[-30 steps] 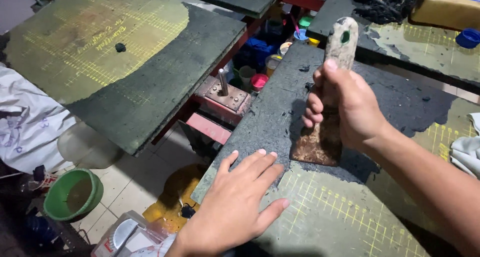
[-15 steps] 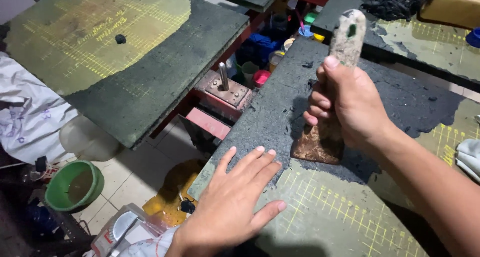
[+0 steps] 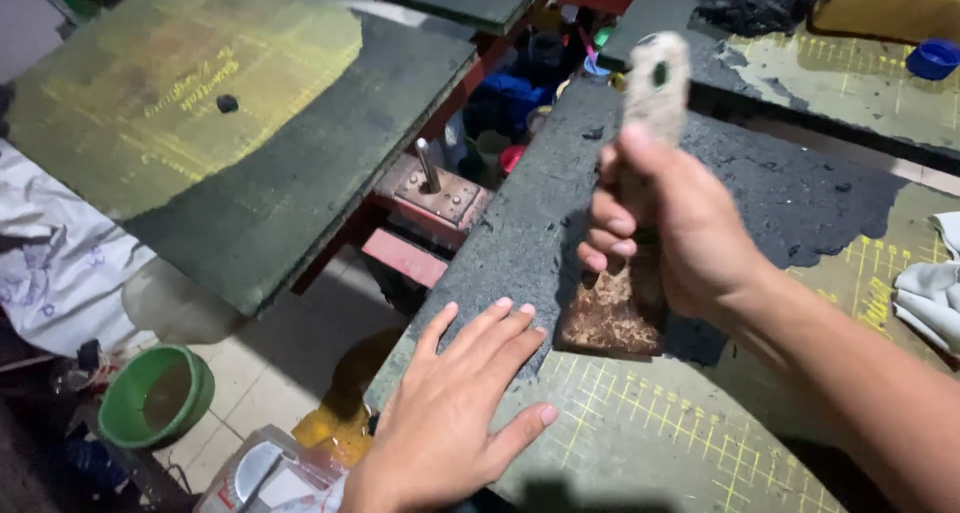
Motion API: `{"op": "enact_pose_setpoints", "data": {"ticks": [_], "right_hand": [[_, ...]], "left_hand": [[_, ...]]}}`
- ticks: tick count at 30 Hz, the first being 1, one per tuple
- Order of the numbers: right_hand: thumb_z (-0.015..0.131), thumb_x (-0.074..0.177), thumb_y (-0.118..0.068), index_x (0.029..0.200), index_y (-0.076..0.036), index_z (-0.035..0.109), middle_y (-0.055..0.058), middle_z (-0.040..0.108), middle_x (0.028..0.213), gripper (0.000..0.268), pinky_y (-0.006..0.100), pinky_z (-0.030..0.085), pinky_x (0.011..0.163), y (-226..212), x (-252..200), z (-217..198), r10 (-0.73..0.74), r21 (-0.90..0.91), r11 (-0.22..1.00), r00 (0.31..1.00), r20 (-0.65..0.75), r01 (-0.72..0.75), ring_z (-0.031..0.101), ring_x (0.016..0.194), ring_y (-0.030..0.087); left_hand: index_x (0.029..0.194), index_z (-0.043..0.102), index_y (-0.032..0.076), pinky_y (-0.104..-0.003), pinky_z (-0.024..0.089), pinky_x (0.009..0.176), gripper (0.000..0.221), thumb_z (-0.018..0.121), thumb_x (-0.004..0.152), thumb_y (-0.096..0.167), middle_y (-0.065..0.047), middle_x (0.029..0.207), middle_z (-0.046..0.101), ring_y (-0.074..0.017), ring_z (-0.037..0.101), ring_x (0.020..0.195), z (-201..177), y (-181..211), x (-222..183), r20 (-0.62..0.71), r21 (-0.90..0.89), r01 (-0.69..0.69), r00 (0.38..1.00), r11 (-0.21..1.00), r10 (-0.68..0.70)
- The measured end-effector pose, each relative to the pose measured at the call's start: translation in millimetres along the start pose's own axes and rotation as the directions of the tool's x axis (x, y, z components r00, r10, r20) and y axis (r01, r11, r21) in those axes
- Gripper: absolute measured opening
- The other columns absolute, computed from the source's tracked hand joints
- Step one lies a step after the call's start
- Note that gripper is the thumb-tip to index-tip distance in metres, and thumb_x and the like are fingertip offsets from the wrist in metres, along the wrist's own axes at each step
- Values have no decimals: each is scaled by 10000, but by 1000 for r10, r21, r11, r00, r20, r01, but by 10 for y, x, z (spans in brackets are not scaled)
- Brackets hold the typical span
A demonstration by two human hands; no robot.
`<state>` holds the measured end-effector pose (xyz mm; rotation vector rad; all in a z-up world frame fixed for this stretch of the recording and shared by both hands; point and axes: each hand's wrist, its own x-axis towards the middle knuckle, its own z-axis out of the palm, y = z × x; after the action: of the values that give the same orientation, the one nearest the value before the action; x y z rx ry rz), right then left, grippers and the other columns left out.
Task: Scraping dried ink or adhesive residue off screen printing platens using a metal scraper.
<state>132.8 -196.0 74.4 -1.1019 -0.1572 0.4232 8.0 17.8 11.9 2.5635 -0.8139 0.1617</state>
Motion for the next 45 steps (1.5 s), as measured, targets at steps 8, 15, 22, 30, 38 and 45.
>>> {"op": "enact_pose_setpoints", "data": {"ticks": [8, 15, 22, 30, 38, 45], "right_hand": [[397, 905, -642, 1155, -163, 653, 72, 675, 1082, 599, 316, 379, 912, -401, -147, 19, -195, -366, 923, 963, -185, 117, 596, 1013, 173], [410, 1124, -338, 1267, -8, 588, 141, 550, 804, 401, 295, 532, 488, -211, -651, -137, -74, -364, 931, 988, -135, 20, 535, 541, 206], [557, 1047, -386, 761, 25, 583, 224, 575, 645, 501, 434, 483, 558, 97, -1068, -633, 197, -707, 624, 943, -269, -333, 541, 531, 326], [577, 741, -833, 1431, -349, 504, 89, 535, 1482, 846, 520, 536, 895, 75, -1215, -890, -49, -654, -651, 838, 543, 386, 616, 1203, 306], [548, 817, -747, 1466, -657, 463, -122, 753, 794, 661, 381, 665, 459, 9, -1288, -1187, 146, -681, -635, 922, 359, 365, 806, 675, 136], [392, 796, -953, 1450, -864, 236, -157, 662, 690, 678, 351, 676, 567, 48, -1279, -1180, 248, -624, -760, 969, -17, 184, 817, 641, 104]], "left_hand": [[1539, 390, 42, -539, 110, 1202, 681, 473, 1034, 491, -133, 1569, 498, -307, 384, 1482, -115, 21, -13, 72, -180, 75, 995, 981, -62], [1591, 338, 136, -480, 69, 1259, 767, 436, 971, 577, -67, 1512, 594, -163, 523, 365, -385, 91, 75, 192, -445, 347, 937, 826, -290], [952, 685, 190, -312, 381, 628, 243, 537, 1025, 369, 71, 818, 636, -109, 521, 698, -397, 106, 112, 275, -499, 498, 867, 709, -415], [944, 670, 183, -330, 442, 688, 238, 512, 1028, 340, 28, 725, 654, -178, 618, 679, -335, 156, 317, 294, -463, 379, 918, 801, -265], [1435, 555, 25, -565, 228, 1136, 469, 388, 1084, 287, -187, 1502, 544, -395, 429, 1416, -104, -4, 193, -21, -97, 39, 999, 995, -41], [1585, 371, 134, -682, 51, 1146, 633, 315, 1078, 510, -154, 1647, 314, -377, 203, 1520, 226, -86, 18, 54, 228, 11, 998, 974, -24]]}}
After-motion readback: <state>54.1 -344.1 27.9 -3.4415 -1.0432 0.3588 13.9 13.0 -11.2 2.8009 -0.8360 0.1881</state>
